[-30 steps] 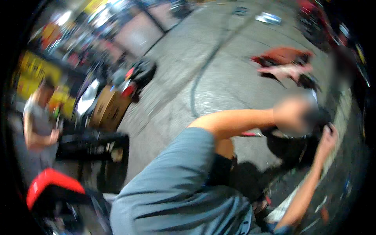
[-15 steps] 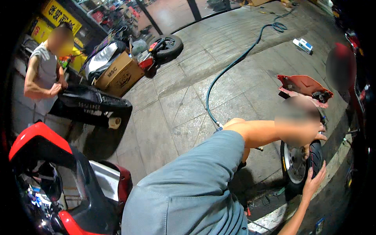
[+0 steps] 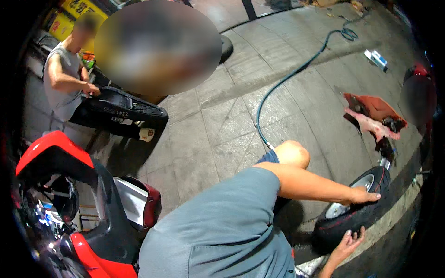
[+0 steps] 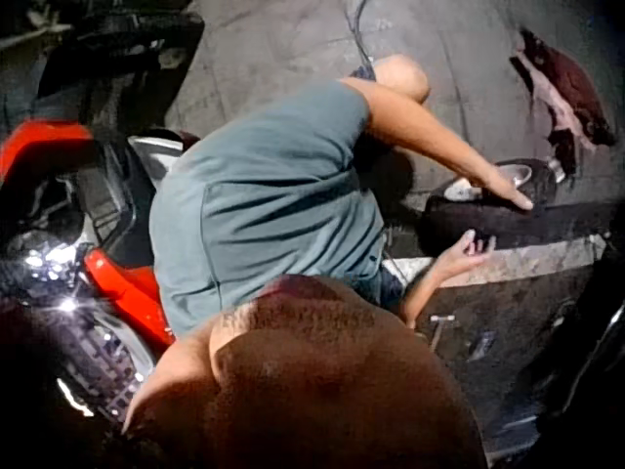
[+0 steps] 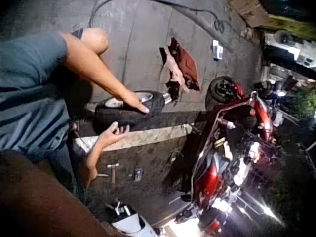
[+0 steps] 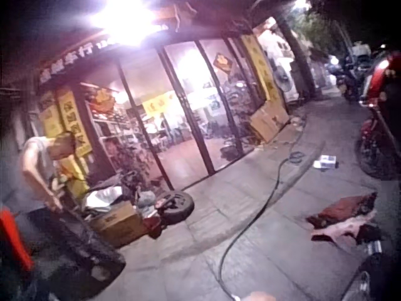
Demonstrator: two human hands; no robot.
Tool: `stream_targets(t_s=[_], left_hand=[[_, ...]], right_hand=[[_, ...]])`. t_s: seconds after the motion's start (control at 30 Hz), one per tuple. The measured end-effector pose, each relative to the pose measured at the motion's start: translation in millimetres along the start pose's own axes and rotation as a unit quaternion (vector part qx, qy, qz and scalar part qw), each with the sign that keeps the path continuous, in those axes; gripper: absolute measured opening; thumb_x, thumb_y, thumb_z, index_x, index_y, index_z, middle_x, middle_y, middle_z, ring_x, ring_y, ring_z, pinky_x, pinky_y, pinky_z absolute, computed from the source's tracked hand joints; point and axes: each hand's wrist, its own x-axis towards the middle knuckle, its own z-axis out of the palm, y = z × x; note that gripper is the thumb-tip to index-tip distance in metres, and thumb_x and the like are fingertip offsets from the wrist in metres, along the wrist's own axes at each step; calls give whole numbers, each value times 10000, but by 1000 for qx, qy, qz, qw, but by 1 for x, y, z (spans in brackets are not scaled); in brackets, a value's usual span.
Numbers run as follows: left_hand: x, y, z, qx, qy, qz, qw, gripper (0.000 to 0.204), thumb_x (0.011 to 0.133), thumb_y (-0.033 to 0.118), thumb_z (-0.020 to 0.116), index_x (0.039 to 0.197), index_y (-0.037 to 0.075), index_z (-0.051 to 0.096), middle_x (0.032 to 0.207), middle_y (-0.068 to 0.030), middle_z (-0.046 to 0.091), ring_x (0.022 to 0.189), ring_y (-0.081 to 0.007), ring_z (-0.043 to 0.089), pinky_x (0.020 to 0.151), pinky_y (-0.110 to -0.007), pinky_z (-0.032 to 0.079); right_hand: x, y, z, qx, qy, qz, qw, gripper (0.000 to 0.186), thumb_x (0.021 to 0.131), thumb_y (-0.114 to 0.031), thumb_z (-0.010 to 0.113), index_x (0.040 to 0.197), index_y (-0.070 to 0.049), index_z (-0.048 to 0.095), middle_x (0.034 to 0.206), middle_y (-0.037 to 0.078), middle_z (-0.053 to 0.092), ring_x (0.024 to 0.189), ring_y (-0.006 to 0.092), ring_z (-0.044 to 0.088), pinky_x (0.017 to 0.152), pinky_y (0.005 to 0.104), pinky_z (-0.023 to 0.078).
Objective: The person fits a tire onto a rim by hand with a screwdriver, inflates it using an air hose, taps the tire with a hammer, and installs the wheel onto a scooter axle using a wrench.
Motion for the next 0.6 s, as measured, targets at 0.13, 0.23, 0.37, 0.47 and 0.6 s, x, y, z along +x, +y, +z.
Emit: stream_targets(t_s=[0.13, 0.23, 0.37, 0.47, 0.6], left_hand=[[-4, 22, 30, 264, -118, -39, 957, 539, 939, 367, 498, 1391, 77, 453, 1400, -160, 490, 1277, -285, 478, 1049, -389, 389], [19, -22, 19, 469, -200, 320, 798, 412, 977, 137, 382, 1378, 108, 474, 1365, -143, 516, 1252, -284, 495, 1072, -375, 369], [11, 4, 11, 57, -50, -38, 996, 472, 989, 364, 455, 1298, 18, 543, 1250, -135, 583, 1156, -214, 547, 1026, -372, 406], [-7, 16, -3, 76, 5, -35, 996, 765, 894, 486, 573, 1418, -34, 375, 1360, -180, 499, 1219, -273, 516, 1054, -389, 383], [-24, 30, 11, 261, 11, -2, 965, 964, 800, 502, 684, 1474, -38, 257, 1421, -241, 409, 1253, -354, 478, 1063, -412, 371]], right_hand=[[-53, -6, -6, 121, 43, 96, 987, 456, 859, -33, 620, 1287, 24, 473, 1274, 157, 509, 1093, 262, 519, 949, 357, 444], [-47, -31, -12, -31, 54, 4, 998, 401, 781, -97, 728, 1146, -22, 582, 1174, 156, 576, 1024, 278, 586, 893, 377, 482], [-32, -28, -18, 22, -24, -42, 999, 515, 801, -198, 692, 1254, -37, 508, 1200, 198, 546, 1112, 373, 537, 938, 434, 457], [-45, -19, -3, 97, -55, -106, 988, 656, 839, -199, 648, 1395, -8, 354, 1281, 229, 479, 1166, 390, 498, 978, 442, 436], [-44, -10, 0, 95, -59, -116, 987, 698, 865, -219, 622, 1440, 2, 294, 1283, 239, 471, 1152, 406, 506, 948, 448, 463]])
